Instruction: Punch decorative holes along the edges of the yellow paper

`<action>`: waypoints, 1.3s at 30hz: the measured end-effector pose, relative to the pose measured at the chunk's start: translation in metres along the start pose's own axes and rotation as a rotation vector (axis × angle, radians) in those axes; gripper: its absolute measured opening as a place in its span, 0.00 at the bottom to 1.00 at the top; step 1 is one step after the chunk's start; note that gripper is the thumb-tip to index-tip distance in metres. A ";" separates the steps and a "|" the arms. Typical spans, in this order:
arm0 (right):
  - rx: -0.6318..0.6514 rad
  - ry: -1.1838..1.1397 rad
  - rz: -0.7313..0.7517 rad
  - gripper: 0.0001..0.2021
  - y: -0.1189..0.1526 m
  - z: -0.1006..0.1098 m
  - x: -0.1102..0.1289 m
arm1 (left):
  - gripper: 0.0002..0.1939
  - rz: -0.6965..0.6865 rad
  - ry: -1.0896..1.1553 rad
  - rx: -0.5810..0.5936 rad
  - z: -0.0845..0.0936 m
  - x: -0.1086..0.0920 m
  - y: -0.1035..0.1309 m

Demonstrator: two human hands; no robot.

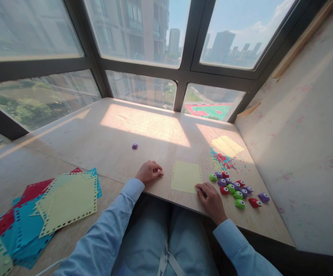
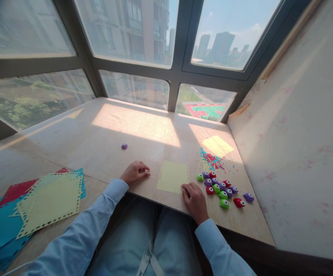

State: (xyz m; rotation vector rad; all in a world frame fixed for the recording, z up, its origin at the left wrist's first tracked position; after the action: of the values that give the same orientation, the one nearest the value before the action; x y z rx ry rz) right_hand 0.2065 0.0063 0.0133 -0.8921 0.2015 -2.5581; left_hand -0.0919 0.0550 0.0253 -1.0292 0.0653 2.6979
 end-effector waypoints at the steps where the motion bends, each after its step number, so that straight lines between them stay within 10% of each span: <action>1: 0.003 0.002 0.001 0.10 0.000 0.000 0.000 | 0.05 -0.032 -0.006 0.034 -0.006 -0.006 0.000; 18: 0.012 -0.001 -0.015 0.10 0.000 0.001 0.002 | 0.04 -0.015 -0.166 0.055 -0.025 -0.035 0.005; 24: 0.004 -0.005 -0.025 0.10 0.000 0.001 0.002 | 0.04 0.145 0.243 -0.092 -0.023 -0.028 0.005; 31: 0.010 -0.027 -0.034 0.10 -0.001 0.001 -0.001 | 0.07 0.497 1.412 -0.092 -0.022 -0.037 0.013; 39: 0.017 -0.052 -0.050 0.09 -0.002 0.002 -0.003 | 0.13 0.650 1.795 -0.077 -0.036 -0.045 0.019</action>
State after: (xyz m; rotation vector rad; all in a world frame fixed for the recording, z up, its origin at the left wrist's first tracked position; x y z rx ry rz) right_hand 0.2089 0.0093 0.0142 -0.9676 0.1438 -2.5750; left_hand -0.0414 0.0225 0.0272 -3.3370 0.6493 1.0954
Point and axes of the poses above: each hand's wrist, its own y-axis away from the middle knuckle, its own z-axis out of the back of the hand, x = y × z, the point moved 3 cm from there along -y, towards the middle knuckle, and after that the axes turned 7 degrees about x, right-handed, at the moved point
